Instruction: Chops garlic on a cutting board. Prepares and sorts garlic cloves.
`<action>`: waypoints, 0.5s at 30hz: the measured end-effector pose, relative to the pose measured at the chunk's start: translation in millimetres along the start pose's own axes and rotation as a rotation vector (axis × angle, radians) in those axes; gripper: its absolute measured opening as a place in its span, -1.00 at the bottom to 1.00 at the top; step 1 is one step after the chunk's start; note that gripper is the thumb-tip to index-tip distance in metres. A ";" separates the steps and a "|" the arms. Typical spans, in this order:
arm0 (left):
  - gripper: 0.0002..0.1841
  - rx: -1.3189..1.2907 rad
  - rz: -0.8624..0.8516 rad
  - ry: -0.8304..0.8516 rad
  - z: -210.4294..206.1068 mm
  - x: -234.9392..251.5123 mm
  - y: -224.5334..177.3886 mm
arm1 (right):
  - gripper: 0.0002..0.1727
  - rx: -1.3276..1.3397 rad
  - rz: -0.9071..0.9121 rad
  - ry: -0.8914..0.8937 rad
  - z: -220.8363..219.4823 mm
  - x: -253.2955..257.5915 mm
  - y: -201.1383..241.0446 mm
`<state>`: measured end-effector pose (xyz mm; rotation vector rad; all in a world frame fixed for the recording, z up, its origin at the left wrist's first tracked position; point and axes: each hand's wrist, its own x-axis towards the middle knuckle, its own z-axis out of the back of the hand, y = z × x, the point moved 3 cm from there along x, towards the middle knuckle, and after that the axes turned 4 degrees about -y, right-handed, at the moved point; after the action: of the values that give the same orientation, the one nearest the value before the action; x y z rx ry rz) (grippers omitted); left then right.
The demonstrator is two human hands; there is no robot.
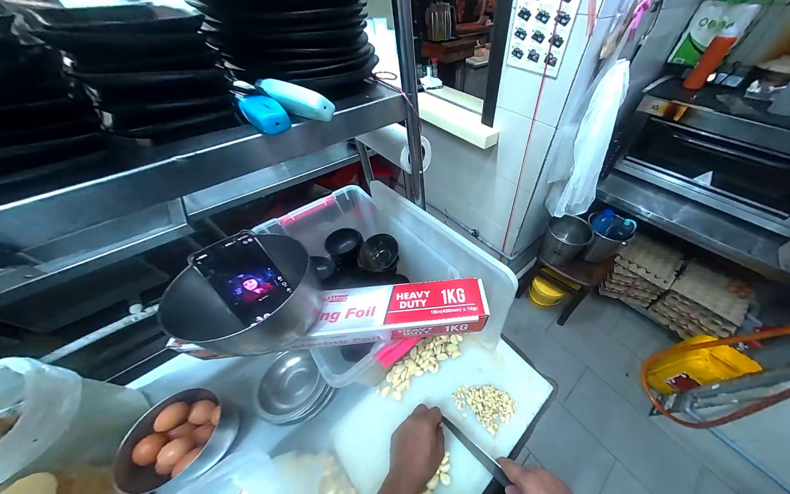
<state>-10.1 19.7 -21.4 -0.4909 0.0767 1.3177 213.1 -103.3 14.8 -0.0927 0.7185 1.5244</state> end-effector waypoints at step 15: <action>-0.74 -0.144 0.134 -0.209 20.7 9.3 62.1 | -0.56 0.088 0.007 0.008 -5.9 3.6 -8.1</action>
<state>-70.5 46.3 -24.6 -0.4740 -0.1622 1.5058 217.9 -103.7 5.4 -0.0302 0.7922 1.4978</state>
